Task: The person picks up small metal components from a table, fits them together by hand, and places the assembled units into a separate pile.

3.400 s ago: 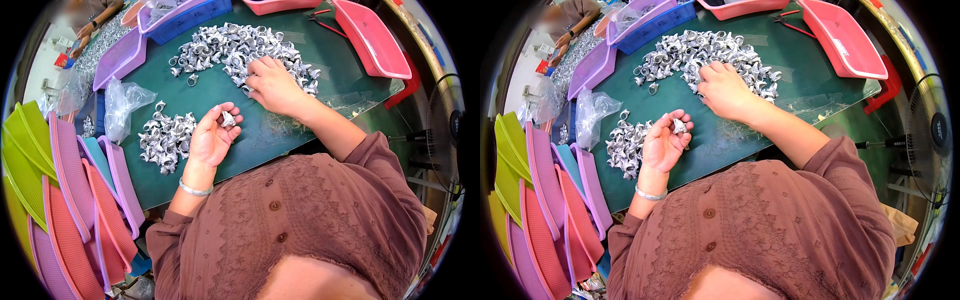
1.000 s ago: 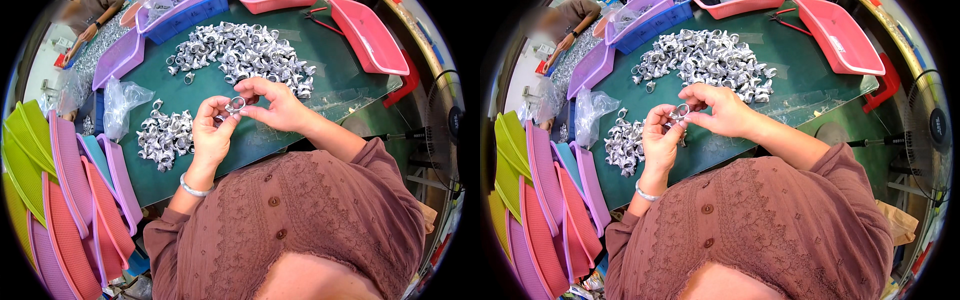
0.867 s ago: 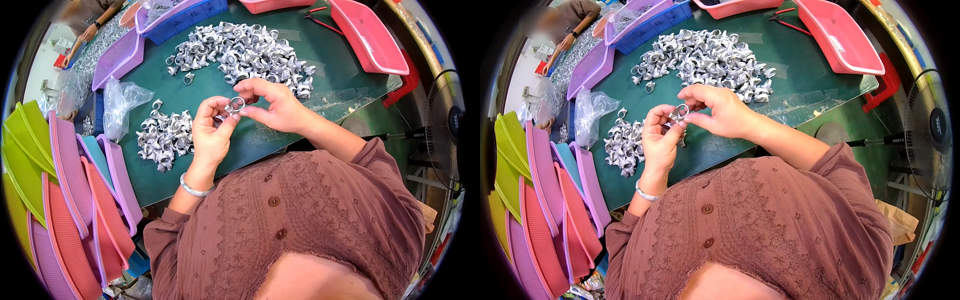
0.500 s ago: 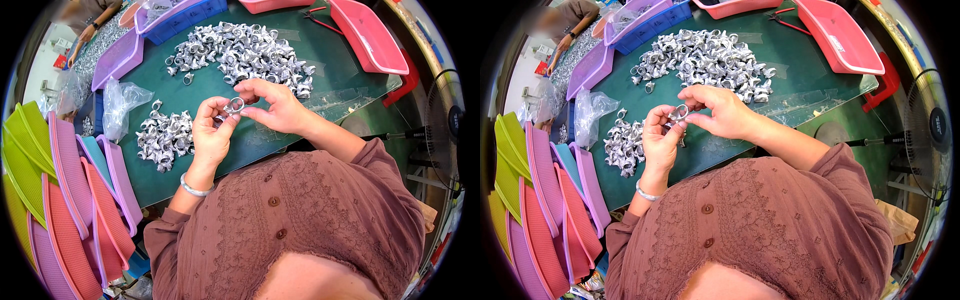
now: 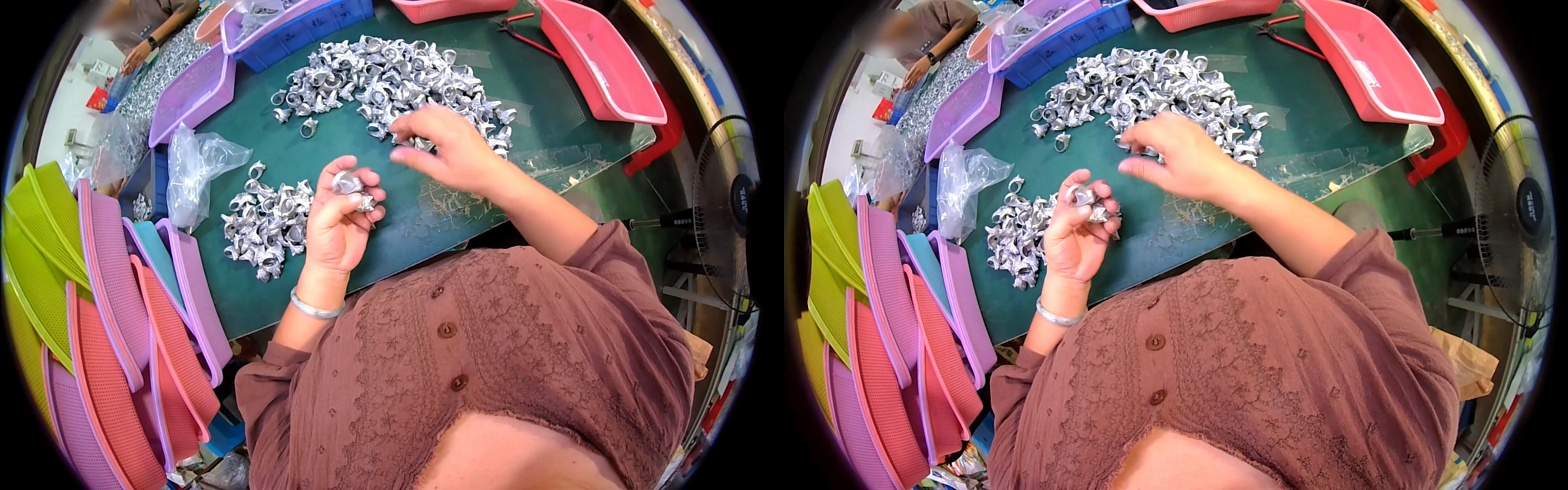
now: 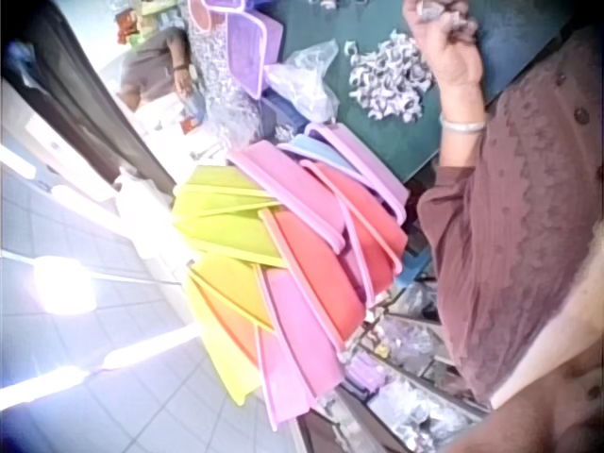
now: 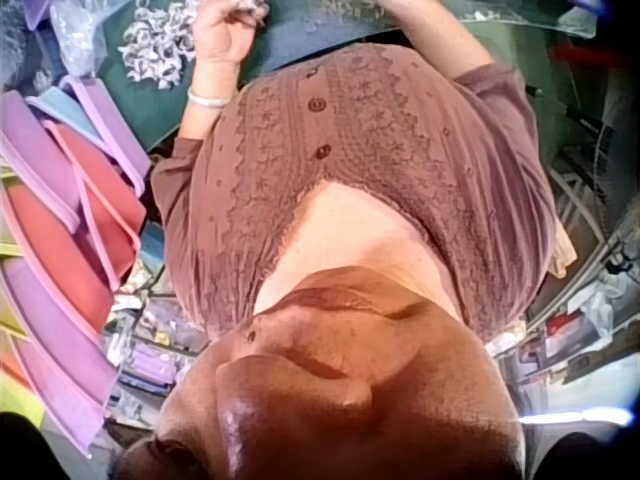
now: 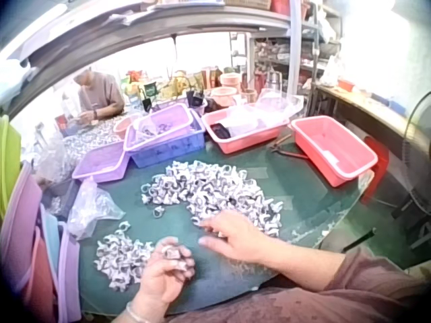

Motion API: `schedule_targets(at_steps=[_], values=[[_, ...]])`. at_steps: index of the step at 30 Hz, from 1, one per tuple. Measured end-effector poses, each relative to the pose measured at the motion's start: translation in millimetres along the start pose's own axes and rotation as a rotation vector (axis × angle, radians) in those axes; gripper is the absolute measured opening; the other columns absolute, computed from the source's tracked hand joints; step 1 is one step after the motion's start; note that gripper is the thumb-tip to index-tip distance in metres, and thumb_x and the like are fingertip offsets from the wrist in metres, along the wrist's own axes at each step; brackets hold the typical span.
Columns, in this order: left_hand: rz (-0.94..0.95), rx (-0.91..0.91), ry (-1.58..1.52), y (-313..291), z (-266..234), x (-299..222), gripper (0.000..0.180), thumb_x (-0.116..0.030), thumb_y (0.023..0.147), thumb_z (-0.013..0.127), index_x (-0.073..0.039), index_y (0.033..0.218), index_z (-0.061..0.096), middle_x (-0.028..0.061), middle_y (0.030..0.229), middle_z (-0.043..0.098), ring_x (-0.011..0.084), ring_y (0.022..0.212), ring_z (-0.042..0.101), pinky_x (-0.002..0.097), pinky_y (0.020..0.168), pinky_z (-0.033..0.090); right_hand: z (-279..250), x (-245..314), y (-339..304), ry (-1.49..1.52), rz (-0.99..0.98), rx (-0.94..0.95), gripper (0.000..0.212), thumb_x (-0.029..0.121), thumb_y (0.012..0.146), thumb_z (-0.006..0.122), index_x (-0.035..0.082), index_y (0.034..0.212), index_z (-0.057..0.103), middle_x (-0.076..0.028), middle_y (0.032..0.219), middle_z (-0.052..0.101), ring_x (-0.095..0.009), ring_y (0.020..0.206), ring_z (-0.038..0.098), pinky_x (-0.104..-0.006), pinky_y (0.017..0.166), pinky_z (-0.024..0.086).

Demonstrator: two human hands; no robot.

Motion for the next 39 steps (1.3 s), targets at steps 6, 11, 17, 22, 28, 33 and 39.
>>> schedule_targets(at_steps=[6, 11, 17, 22, 28, 33, 39], values=[[-0.078, -0.034, -0.124, -4, -7, 3, 0.019, -0.022, 0.086, 0.053, -0.005, 0.093, 0.058, 0.0110, 0.095, 0.056, 0.0254, 0.087, 0.056, 0.0337, 0.065, 0.048, 26, -29, 27, -0.639, -0.036, 0.183, 0.025, 0.015, 0.073, 0.066, 0.010, 0.097, 0.063, -0.005, 0.096, 0.055, -0.024, 0.095, 0.049, -0.0381, 0.085, 0.036], [-0.099, -0.181, -0.014, -9, -23, 2, 0.027, -0.027, 0.090, 0.052, -0.005, 0.075, 0.055, 0.0075, 0.082, 0.056, 0.0234, 0.083, 0.058, 0.0315, 0.061, 0.051, 49, -27, 37, -0.702, -0.069, 0.282, 0.023, 0.022, 0.070, 0.069, 0.011, 0.091, 0.066, -0.005, 0.101, 0.053, -0.025, 0.101, 0.046, -0.0415, 0.089, 0.033], [-0.089, -0.260, 0.104, -13, -31, -3, 0.017, -0.022, 0.090, 0.053, -0.005, 0.091, 0.057, 0.0033, 0.070, 0.055, 0.0189, 0.073, 0.060, 0.0266, 0.054, 0.049, 65, -32, 35, -0.662, -0.030, 0.321, 0.014, 0.019, 0.067, 0.069, 0.011, 0.077, 0.066, -0.003, 0.108, 0.055, -0.025, 0.106, 0.044, -0.0430, 0.091, 0.031], [-0.104, -0.300, 0.196, -13, -32, -3, 0.014, -0.017, 0.089, 0.055, -0.006, 0.097, 0.057, 0.0016, 0.069, 0.055, 0.0162, 0.071, 0.060, 0.0257, 0.054, 0.048, 48, -29, 40, -0.398, -0.078, 0.163, 0.009, 0.019, 0.071, 0.065, 0.010, 0.071, 0.064, -0.002, 0.089, 0.060, -0.023, 0.097, 0.050, -0.0435, 0.088, 0.033], [-0.125, -0.268, 0.238, -10, -28, 1, 0.013, -0.015, 0.089, 0.055, -0.007, 0.099, 0.057, 0.0013, 0.071, 0.056, 0.0153, 0.071, 0.060, 0.0255, 0.054, 0.047, 68, -22, 44, -0.593, -0.145, 0.287, 0.010, 0.018, 0.071, 0.065, 0.011, 0.078, 0.064, -0.003, 0.089, 0.060, -0.022, 0.094, 0.052, -0.0385, 0.087, 0.035], [-0.113, -0.274, 0.234, -16, -25, -4, 0.015, -0.016, 0.089, 0.054, -0.007, 0.101, 0.057, 0.0015, 0.071, 0.056, 0.0151, 0.071, 0.059, 0.0251, 0.054, 0.047, 79, -32, 43, -0.545, -0.057, 0.410, 0.010, 0.021, 0.072, 0.065, 0.014, 0.080, 0.067, -0.002, 0.081, 0.058, -0.021, 0.092, 0.052, -0.0372, 0.082, 0.035], [-0.135, -0.263, 0.282, -22, -21, -12, 0.033, -0.034, 0.094, 0.048, -0.004, 0.106, 0.052, 0.0058, 0.076, 0.057, 0.0160, 0.071, 0.058, 0.0240, 0.053, 0.044, 40, 26, 32, 0.013, -0.159, 0.309, 0.016, 0.007, 0.073, 0.064, 0.010, 0.088, 0.066, -0.004, 0.083, 0.061, -0.026, 0.074, 0.057, -0.0348, 0.066, 0.045]])
Point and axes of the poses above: each hand's wrist, its own y-axis towards the middle knuckle, its own z-axis out of the palm, x = y × z, the point moved 10 cm from there along y, towards the middle knuckle
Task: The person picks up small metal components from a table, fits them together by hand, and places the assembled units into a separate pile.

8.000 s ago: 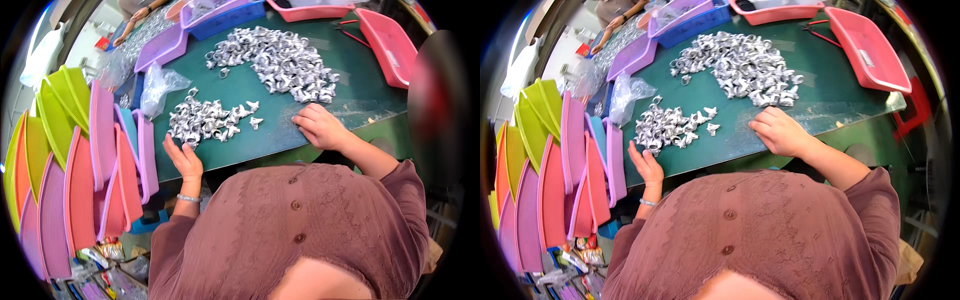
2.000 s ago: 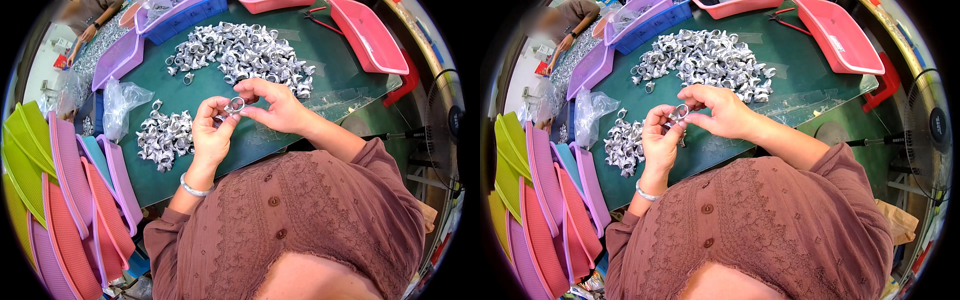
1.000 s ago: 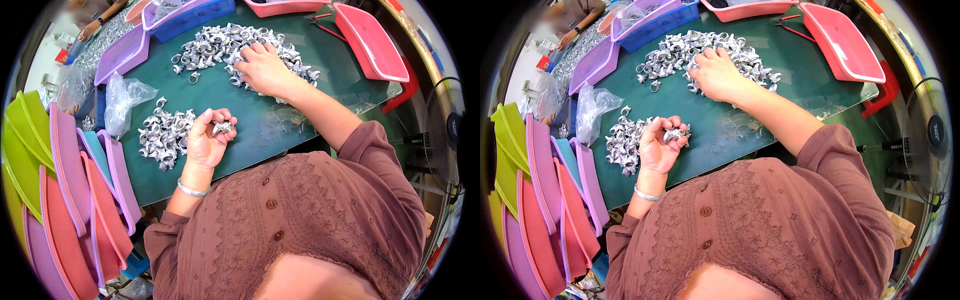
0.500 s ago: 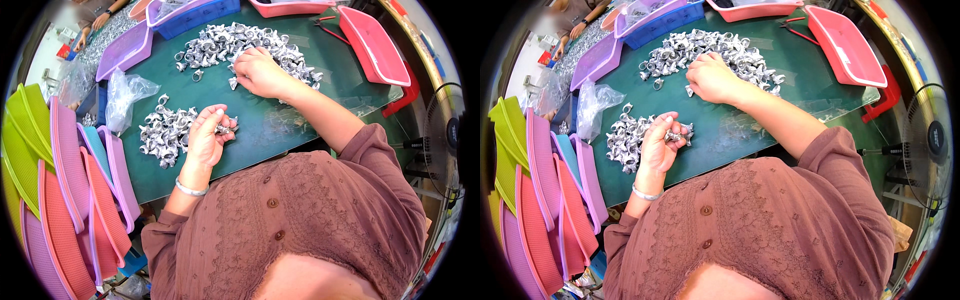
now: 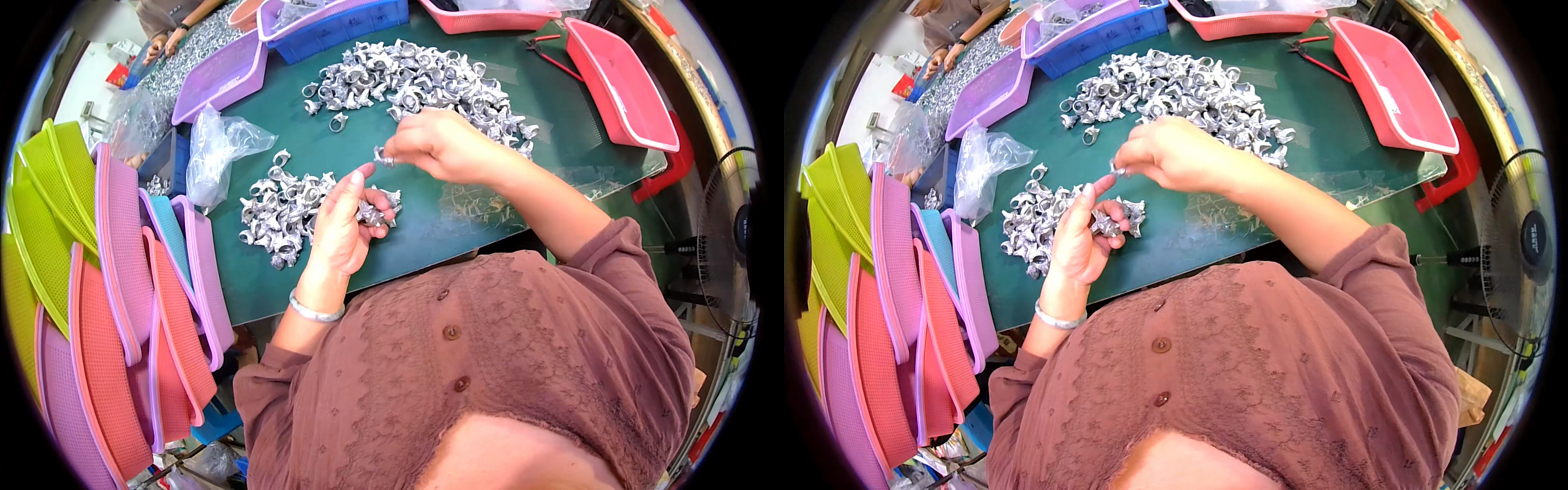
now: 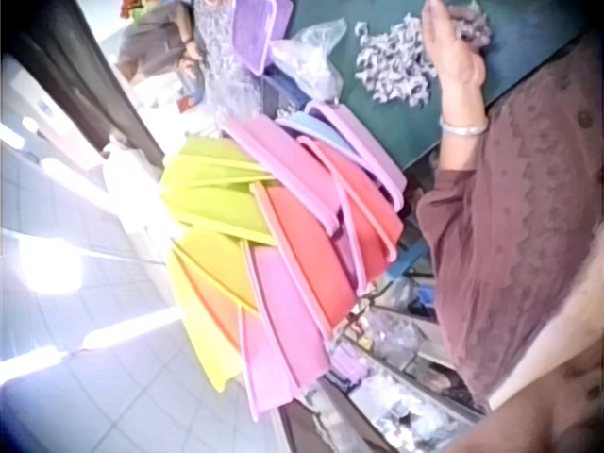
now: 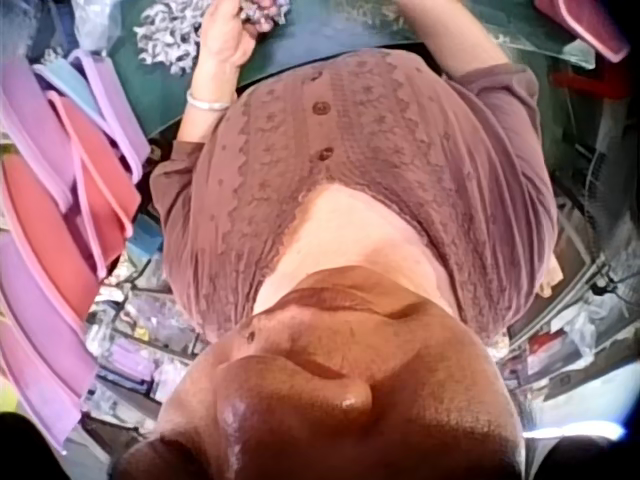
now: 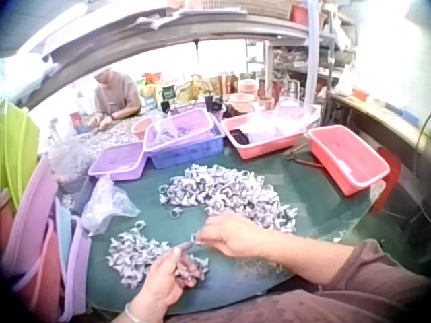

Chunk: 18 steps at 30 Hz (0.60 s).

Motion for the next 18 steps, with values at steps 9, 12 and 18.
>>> schedule_targets(at_steps=[9, 12, 18], values=[[0.047, 0.184, -0.047, 1, 32, -1, 0.029, -0.027, 0.095, 0.045, -0.002, 0.102, 0.058, 0.0094, 0.086, 0.064, 0.0134, 0.067, 0.061, 0.0221, 0.048, 0.047, -20, 45, -29, 0.015, -0.155, -0.162, 0.020, 0.008, 0.073, 0.065, 0.005, 0.092, 0.063, -0.008, 0.081, 0.059, -0.027, 0.075, 0.059, -0.0348, 0.067, 0.046], [0.089, 0.206, -0.001, -2, 38, -3, 0.028, -0.024, 0.095, 0.046, -0.002, 0.108, 0.058, 0.0083, 0.091, 0.064, 0.0122, 0.069, 0.061, 0.0214, 0.049, 0.048, -17, 27, -37, 0.245, 0.026, -0.144, 0.024, 0.004, 0.075, 0.069, 0.002, 0.097, 0.061, -0.007, 0.089, 0.062, -0.021, 0.081, 0.062, -0.0286, 0.074, 0.048], [0.135, 0.187, 0.091, -6, 47, -8, 0.030, -0.020, 0.094, 0.048, -0.001, 0.116, 0.055, 0.0058, 0.095, 0.064, 0.0116, 0.074, 0.060, 0.0218, 0.053, 0.048, 0, -6, -53, 0.869, 0.347, -0.251, 0.034, 0.006, 0.082, 0.064, -0.001, 0.113, 0.050, -0.004, 0.087, 0.063, -0.008, 0.079, 0.057, -0.0237, 0.071, 0.045]])
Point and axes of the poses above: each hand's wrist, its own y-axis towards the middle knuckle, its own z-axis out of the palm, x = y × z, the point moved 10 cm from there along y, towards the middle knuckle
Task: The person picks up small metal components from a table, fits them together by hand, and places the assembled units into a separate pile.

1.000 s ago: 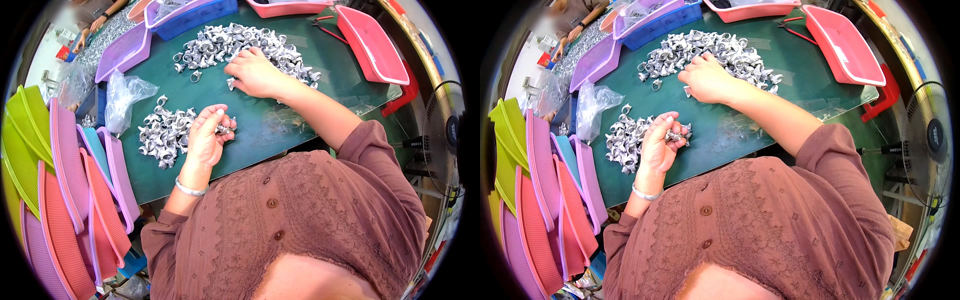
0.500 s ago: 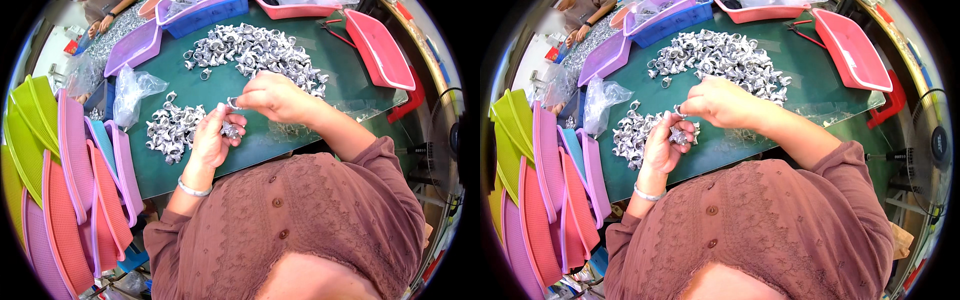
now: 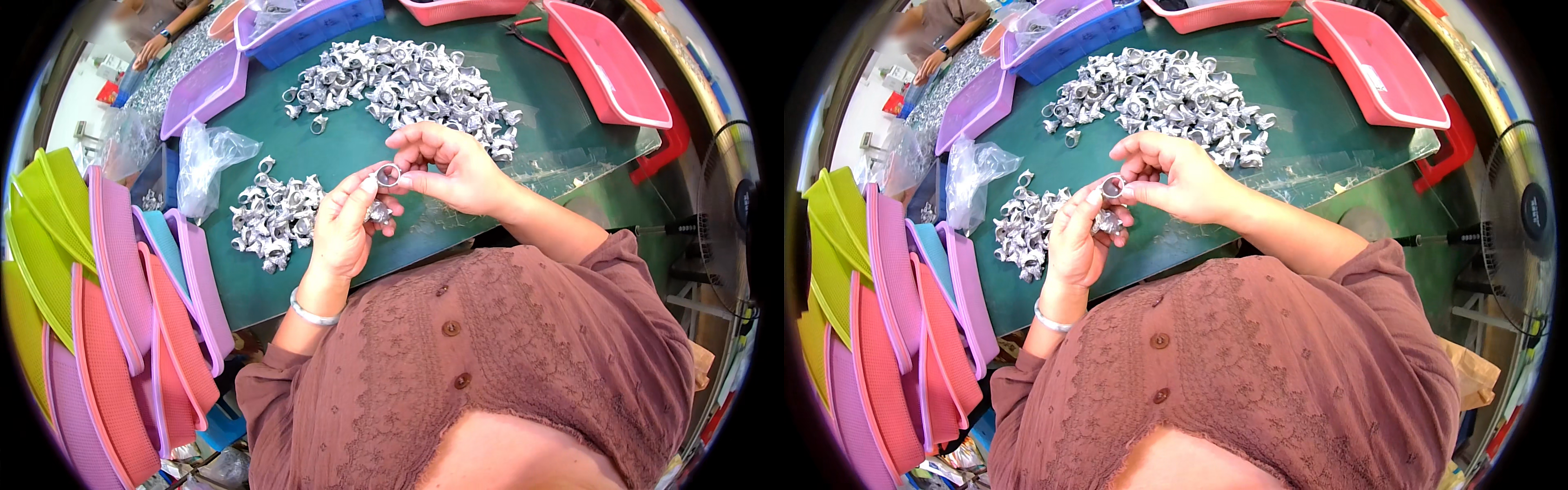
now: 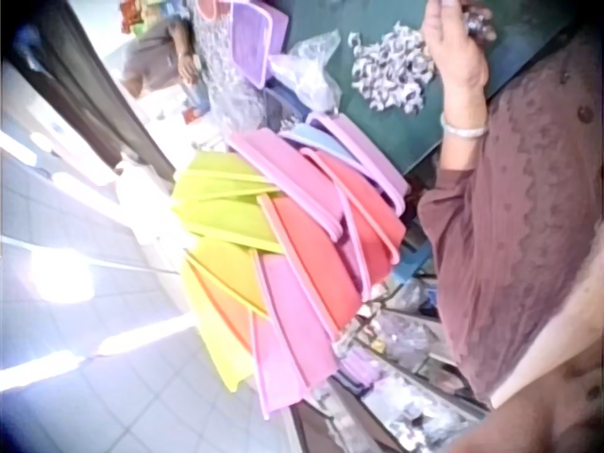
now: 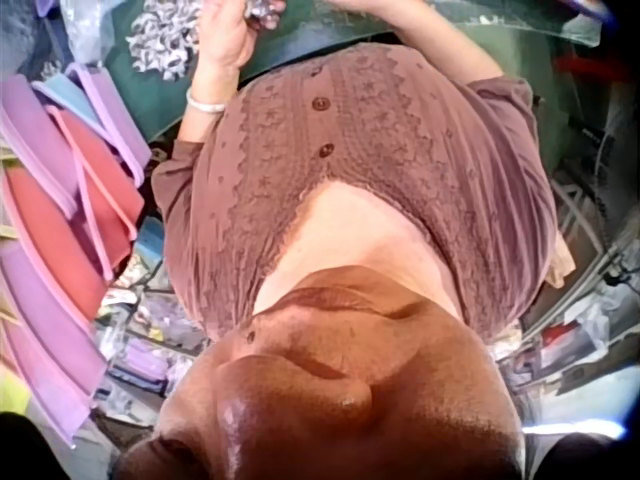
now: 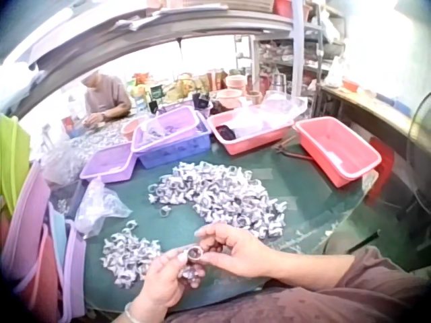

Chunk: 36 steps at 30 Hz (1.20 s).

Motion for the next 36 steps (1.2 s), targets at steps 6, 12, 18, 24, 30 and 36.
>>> schedule_targets(at_steps=[6, 12, 18, 24, 30, 36], values=[[0.016, 0.008, 0.028, 0, 1, 0, 0.031, -0.017, 0.093, 0.049, -0.001, 0.119, 0.053, 0.0064, 0.097, 0.063, 0.0116, 0.076, 0.059, 0.0228, 0.056, 0.047, -2, -9, -2, 0.128, 0.088, -0.020, 0.037, 0.006, 0.082, 0.064, -0.002, 0.114, 0.047, -0.005, 0.088, 0.063, -0.008, 0.081, 0.057, -0.0229, 0.072, 0.044], [0.043, -0.026, 0.005, 0, 2, -1, 0.031, -0.017, 0.093, 0.049, 0.000, 0.119, 0.053, 0.0079, 0.096, 0.063, 0.0123, 0.076, 0.059, 0.0236, 0.056, 0.048, -2, -7, -4, 0.130, 0.079, -0.040, 0.034, 0.002, 0.083, 0.062, -0.001, 0.114, 0.050, -0.004, 0.090, 0.062, -0.009, 0.085, 0.058, -0.0244, 0.077, 0.046], [-0.080, 0.016, -0.119, 2, -6, 16, 0.028, -0.019, 0.093, 0.050, -0.003, 0.115, 0.055, 0.0071, 0.089, 0.063, 0.0128, 0.070, 0.060, 0.0236, 0.052, 0.048, 3, 24, -8, -0.332, -0.232, -0.034, 0.038, -0.003, 0.078, 0.062, 0.002, 0.114, 0.052, -0.007, 0.087, 0.064, -0.013, 0.084, 0.061, -0.0280, 0.077, 0.048], [-0.101, 0.085, -0.255, 3, 0, 20, 0.028, -0.021, 0.093, 0.051, -0.005, 0.116, 0.056, 0.0049, 0.085, 0.061, 0.0132, 0.073, 0.058, 0.0242, 0.055, 0.047, 3, 32, -11, -0.455, -0.338, -0.074, 0.037, -0.003, 0.076, 0.064, 0.003, 0.111, 0.055, -0.009, 0.089, 0.063, -0.016, 0.082, 0.061, -0.0285, 0.072, 0.050], [-0.119, 0.305, -0.562, 2, 8, 22, 0.032, -0.020, 0.093, 0.050, -0.005, 0.121, 0.051, 0.0075, 0.092, 0.056, 0.0178, 0.083, 0.055, 0.0274, 0.061, 0.045, -8, 30, -13, -0.431, -0.292, -0.124, 0.033, -0.003, 0.077, 0.062, 0.003, 0.109, 0.056, -0.009, 0.096, 0.060, -0.016, 0.082, 0.060, -0.0273, 0.070, 0.050], [-0.120, 0.320, -0.568, 2, 6, 24, 0.032, -0.019, 0.093, 0.049, -0.005, 0.122, 0.049, 0.0086, 0.095, 0.056, 0.0187, 0.084, 0.054, 0.0277, 0.062, 0.045, -19, 26, -14, -0.459, -0.265, -0.144, 0.028, -0.003, 0.078, 0.061, 0.002, 0.106, 0.058, -0.009, 0.094, 0.061, -0.015, 0.080, 0.060, -0.0264, 0.070, 0.049]])
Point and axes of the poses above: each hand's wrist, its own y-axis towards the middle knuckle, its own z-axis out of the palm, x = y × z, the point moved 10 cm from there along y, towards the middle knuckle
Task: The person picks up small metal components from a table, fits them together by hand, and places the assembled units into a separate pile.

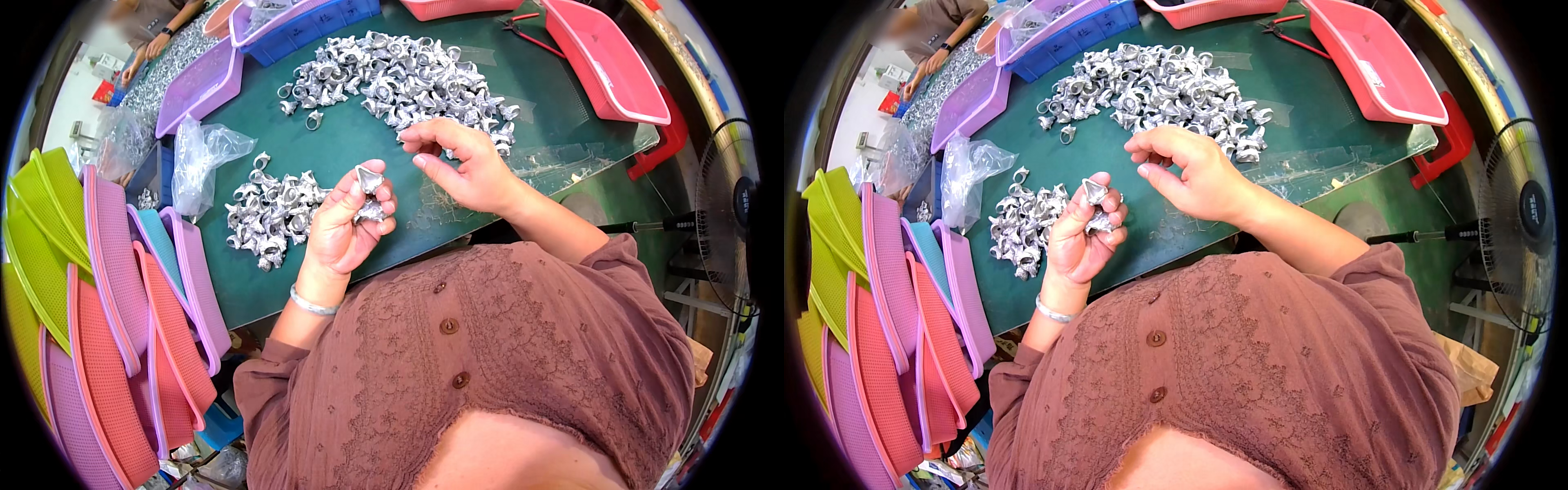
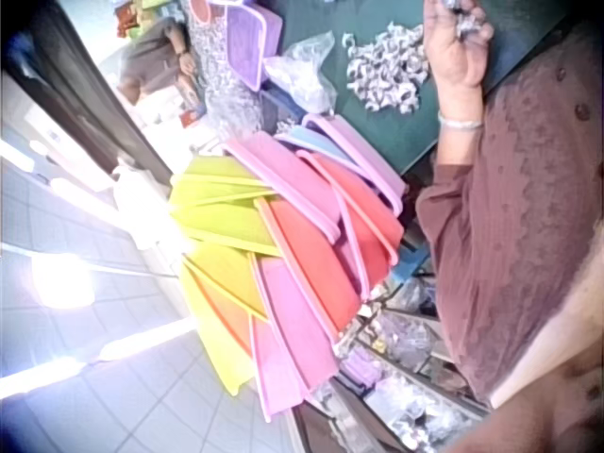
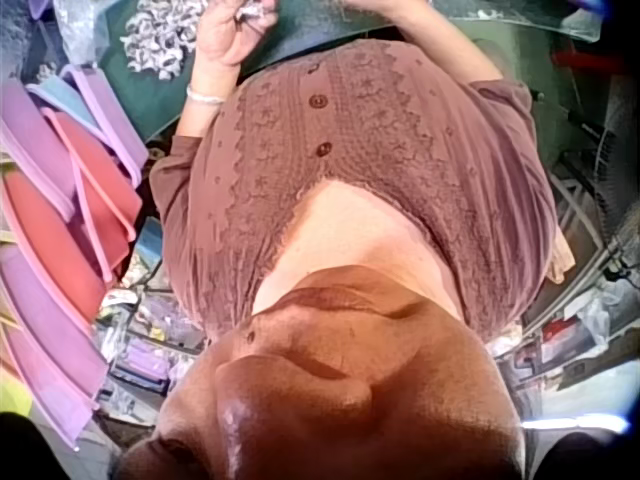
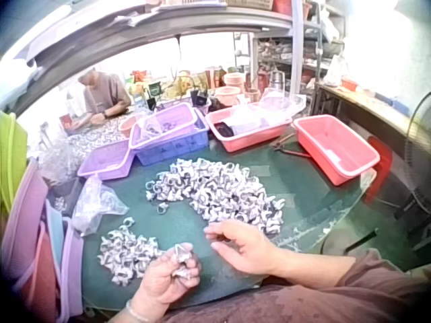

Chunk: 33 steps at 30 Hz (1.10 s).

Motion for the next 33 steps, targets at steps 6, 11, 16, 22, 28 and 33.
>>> schedule_targets(at_steps=[6, 11, 16, 22, 28, 33], values=[[0.117, -0.073, 0.322, -3, 4, -13, 0.028, -0.013, 0.092, 0.050, -0.005, 0.119, 0.052, 0.0074, 0.100, 0.059, 0.0158, 0.089, 0.056, 0.0271, 0.068, 0.047, -3, -4, 2, -0.058, 0.019, 0.012, 0.022, -0.002, 0.079, 0.060, 0.001, 0.101, 0.059, -0.009, 0.090, 0.061, -0.016, 0.079, 0.061, -0.0269, 0.070, 0.049], [0.191, -0.137, 0.532, -6, 5, -21, 0.027, -0.011, 0.091, 0.053, -0.005, 0.117, 0.054, 0.0056, 0.101, 0.060, 0.0137, 0.091, 0.056, 0.0268, 0.071, 0.047, -7, -15, 3, -0.118, 0.032, -0.004, 0.019, -0.001, 0.079, 0.060, 0.001, 0.098, 0.060, -0.010, 0.089, 0.062, -0.018, 0.078, 0.062, -0.0273, 0.069, 0.049], [0.178, -0.191, 0.563, -9, -1, -22, 0.027, -0.012, 0.091, 0.052, -0.005, 0.116, 0.053, 0.0067, 0.100, 0.058, 0.0173, 0.091, 0.057, 0.0291, 0.071, 0.046, -11, -24, 5, -0.242, 0.007, -0.029, 0.015, 0.001, 0.079, 0.058, 0.002, 0.093, 0.061, -0.010, 0.088, 0.062, -0.026, 0.081, 0.060, -0.0338, 0.071, 0.048], [0.116, -0.185, 0.206, -8, -5, -20, 0.019, -0.015, 0.092, 0.050, -0.005, 0.108, 0.055, 0.0101, 0.103, 0.059, 0.0188, 0.089, 0.058, 0.0302, 0.066, 0.051, 5, -38, 15, -0.799, -0.080, 0.109, 0.012, 0.011, 0.072, 0.065, 0.007, 0.083, 0.063, -0.006, 0.085, 0.054, -0.023, 0.084, 0.050, -0.0359, 0.077, 0.039], [0.431, -0.415, 1.205, -11, -10, -60, 0.012, -0.010, 0.088, 0.055, -0.005, 0.098, 0.059, 0.0092, 0.096, 0.060, 0.0156, 0.080, 0.059, 0.0258, 0.062, 0.049, 26, -46, 23, -0.985, -0.072, 0.195, 0.010, 0.016, 0.071, 0.066, 0.007, 0.074, 0.065, -0.006, 0.086, 0.054, -0.024, 0.093, 0.048, -0.0370, 0.081, 0.037], [0.577, -0.255, 2.290, 13, 23, -68, 0.015, -0.003, 0.079, 0.059, -0.004, 0.093, 0.062, 0.0116, 0.089, 0.059, 0.0280, 0.088, 0.056, 0.0418, 0.083, 0.043, 22, -53, 23, -0.880, -0.031, 0.120, 0.006, 0.012, 0.070, 0.065, 0.007, 0.073, 0.064, -0.006, 0.088, 0.056, -0.024, 0.093, 0.048, -0.0369, 0.082, 0.037]])
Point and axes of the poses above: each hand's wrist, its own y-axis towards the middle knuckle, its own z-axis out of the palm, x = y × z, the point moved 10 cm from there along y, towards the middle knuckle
